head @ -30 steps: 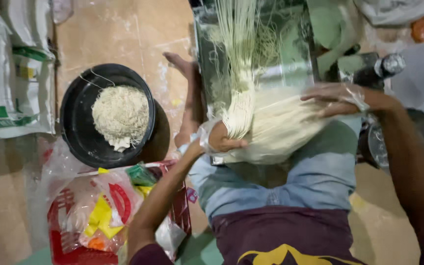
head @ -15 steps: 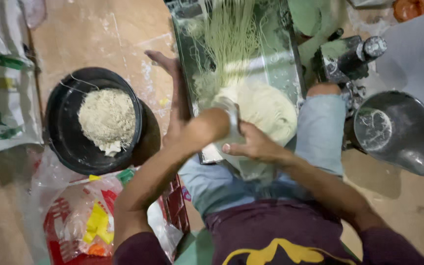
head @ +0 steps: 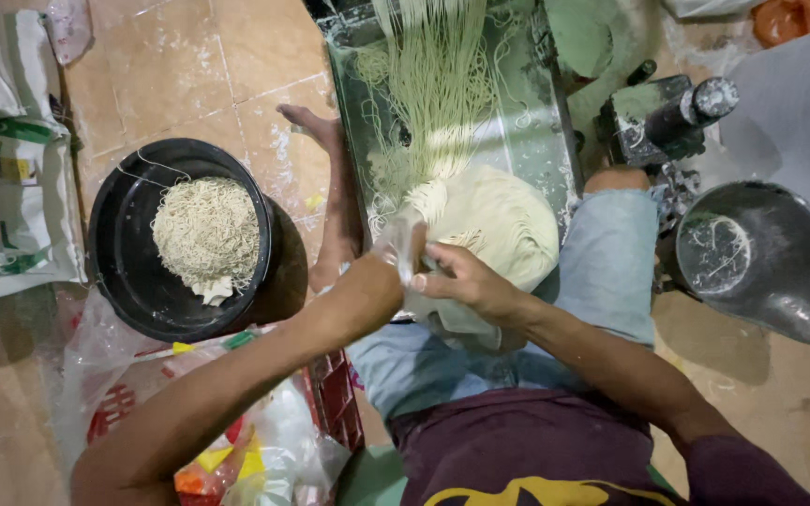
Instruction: The person gathers bundles of noodles from a machine and places them into a plastic bag by hand.
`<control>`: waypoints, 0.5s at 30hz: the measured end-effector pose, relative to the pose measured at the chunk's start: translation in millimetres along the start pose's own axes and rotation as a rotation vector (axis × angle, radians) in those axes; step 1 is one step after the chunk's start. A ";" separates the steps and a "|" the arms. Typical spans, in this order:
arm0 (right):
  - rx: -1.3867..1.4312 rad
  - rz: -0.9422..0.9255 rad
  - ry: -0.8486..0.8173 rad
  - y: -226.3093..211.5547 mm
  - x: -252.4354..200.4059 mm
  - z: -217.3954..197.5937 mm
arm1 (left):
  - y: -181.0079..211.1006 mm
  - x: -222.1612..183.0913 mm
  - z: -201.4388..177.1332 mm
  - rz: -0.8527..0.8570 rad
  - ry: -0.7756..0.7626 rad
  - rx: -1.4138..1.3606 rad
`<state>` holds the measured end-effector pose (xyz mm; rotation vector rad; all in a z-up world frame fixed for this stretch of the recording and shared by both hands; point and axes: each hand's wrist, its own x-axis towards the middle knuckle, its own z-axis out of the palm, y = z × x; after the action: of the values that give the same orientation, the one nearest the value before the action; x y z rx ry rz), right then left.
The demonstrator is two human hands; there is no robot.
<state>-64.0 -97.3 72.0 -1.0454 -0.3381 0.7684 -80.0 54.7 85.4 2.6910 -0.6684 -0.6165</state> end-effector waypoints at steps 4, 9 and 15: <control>-0.193 0.090 0.144 -21.7 -0.3 -0.3 | 53.1 -22.8 -64.6 0.030 0.051 0.055; -0.193 0.035 0.215 -50.0 -10.0 -19.6 | 36.8 -11.0 -72.2 0.200 0.605 -0.435; -0.988 0.357 0.354 -115.2 -74.1 -37.4 | 19.5 55.2 -39.7 0.503 0.628 -0.852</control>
<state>-46.8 -206.0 161.6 -2.1857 -0.2182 0.7084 -24.4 17.7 108.8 1.6740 -0.6561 0.0941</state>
